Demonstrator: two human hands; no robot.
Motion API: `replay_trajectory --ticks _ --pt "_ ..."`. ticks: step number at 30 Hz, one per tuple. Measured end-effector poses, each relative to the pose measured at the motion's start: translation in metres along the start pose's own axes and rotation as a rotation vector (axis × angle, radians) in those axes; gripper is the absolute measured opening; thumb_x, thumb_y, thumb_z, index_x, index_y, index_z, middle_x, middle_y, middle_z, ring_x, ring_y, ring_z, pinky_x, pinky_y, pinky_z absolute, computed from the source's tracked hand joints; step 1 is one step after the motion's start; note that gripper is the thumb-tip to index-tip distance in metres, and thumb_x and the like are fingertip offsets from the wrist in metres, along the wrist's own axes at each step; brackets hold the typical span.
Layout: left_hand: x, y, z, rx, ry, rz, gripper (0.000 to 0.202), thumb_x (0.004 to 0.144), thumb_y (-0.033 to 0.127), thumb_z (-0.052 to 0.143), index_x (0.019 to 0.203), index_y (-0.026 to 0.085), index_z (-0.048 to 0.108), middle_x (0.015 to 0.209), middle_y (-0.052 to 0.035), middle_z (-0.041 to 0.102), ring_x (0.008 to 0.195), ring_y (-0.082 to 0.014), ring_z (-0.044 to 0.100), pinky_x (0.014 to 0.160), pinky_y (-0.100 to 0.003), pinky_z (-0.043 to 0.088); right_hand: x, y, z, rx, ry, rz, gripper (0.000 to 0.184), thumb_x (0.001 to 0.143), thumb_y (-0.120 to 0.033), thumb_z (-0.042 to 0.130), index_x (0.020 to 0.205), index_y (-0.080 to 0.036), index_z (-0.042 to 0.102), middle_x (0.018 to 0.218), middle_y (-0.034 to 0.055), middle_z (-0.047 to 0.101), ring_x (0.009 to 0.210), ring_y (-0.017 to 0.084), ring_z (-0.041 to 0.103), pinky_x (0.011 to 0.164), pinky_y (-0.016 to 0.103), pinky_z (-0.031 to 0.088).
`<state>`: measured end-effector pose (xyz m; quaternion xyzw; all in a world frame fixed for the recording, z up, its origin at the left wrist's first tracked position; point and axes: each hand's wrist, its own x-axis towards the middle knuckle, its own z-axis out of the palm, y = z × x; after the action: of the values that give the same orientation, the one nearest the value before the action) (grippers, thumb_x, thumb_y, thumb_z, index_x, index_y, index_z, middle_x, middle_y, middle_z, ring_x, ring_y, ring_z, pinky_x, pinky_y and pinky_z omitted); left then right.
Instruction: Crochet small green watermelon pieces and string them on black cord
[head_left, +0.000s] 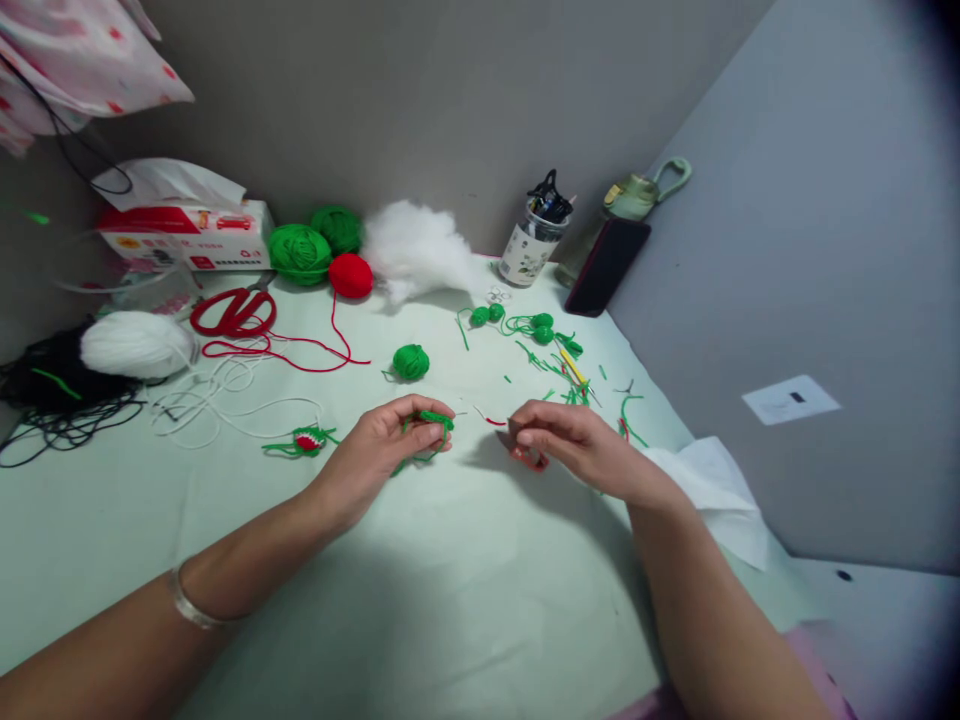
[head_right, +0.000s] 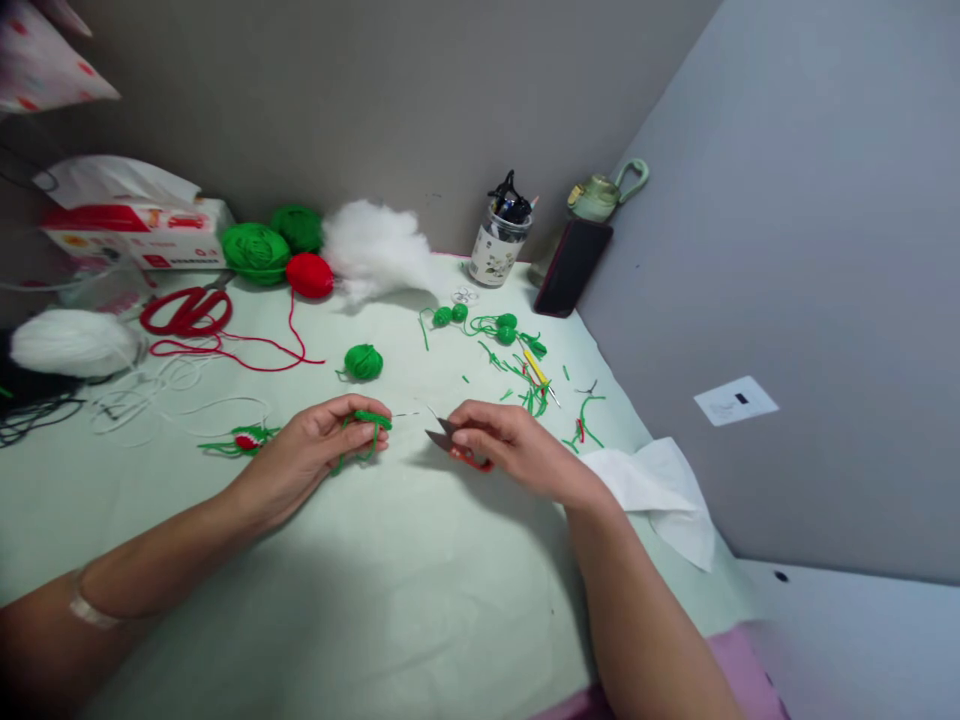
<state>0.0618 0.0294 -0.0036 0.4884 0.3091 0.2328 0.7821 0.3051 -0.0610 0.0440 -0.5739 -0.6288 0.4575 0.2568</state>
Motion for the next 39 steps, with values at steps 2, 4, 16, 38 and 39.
replay_trajectory --ticks 2,4,16,38,39 --pt "0.0 0.0 0.002 -0.024 -0.01 -0.004 0.02 0.086 0.031 0.07 0.103 0.02 0.066 0.085 0.0006 0.067 0.081 -0.0111 0.062 0.077 -0.023 0.045 0.006 -0.003 0.012 0.158 0.001 0.007 0.029 0.101 -0.043 0.045 0.099 -0.018 0.059 0.071 -0.0002 0.061 0.057 0.01 0.048 0.054 0.022 0.038" --pt "-0.001 0.001 0.004 -0.054 -0.015 -0.004 0.019 0.086 0.03 0.069 0.101 0.02 0.064 0.084 0.001 0.067 0.081 -0.0116 0.064 0.077 -0.024 0.046 0.011 -0.007 0.022 0.206 0.019 0.006 0.031 0.101 -0.045 0.043 0.106 -0.018 0.059 0.068 -0.0026 0.055 0.054 0.009 0.045 0.051 0.022 0.036" --pt "-0.003 -0.002 0.004 -0.017 -0.093 -0.018 0.017 0.088 0.031 0.067 0.099 0.019 0.064 0.081 0.0 0.069 0.079 -0.0125 0.066 0.077 -0.026 0.048 0.012 -0.017 0.041 -0.163 0.13 -0.057 0.028 0.097 -0.043 0.055 0.109 -0.021 0.066 0.093 0.0002 0.067 0.077 0.011 0.055 0.069 0.023 0.04" --pt "-0.005 0.003 0.006 0.068 -0.162 -0.03 0.018 0.086 0.033 0.068 0.095 0.02 0.061 0.076 0.0001 0.065 0.073 -0.0147 0.064 0.071 -0.028 0.047 0.007 -0.021 0.029 0.027 0.018 -0.009 0.034 0.095 -0.046 0.054 0.096 -0.017 0.07 0.072 -0.0019 0.056 0.062 0.01 0.04 0.056 0.023 0.032" --pt "-0.005 0.004 0.004 0.09 -0.146 -0.024 0.018 0.086 0.034 0.067 0.097 0.02 0.061 0.076 0.0002 0.064 0.073 -0.0149 0.064 0.071 -0.028 0.047 0.006 -0.021 0.025 0.03 -0.057 -0.019 0.033 0.094 -0.047 0.056 0.1 -0.017 0.069 0.077 -0.0009 0.059 0.065 0.01 0.045 0.059 0.022 0.035"
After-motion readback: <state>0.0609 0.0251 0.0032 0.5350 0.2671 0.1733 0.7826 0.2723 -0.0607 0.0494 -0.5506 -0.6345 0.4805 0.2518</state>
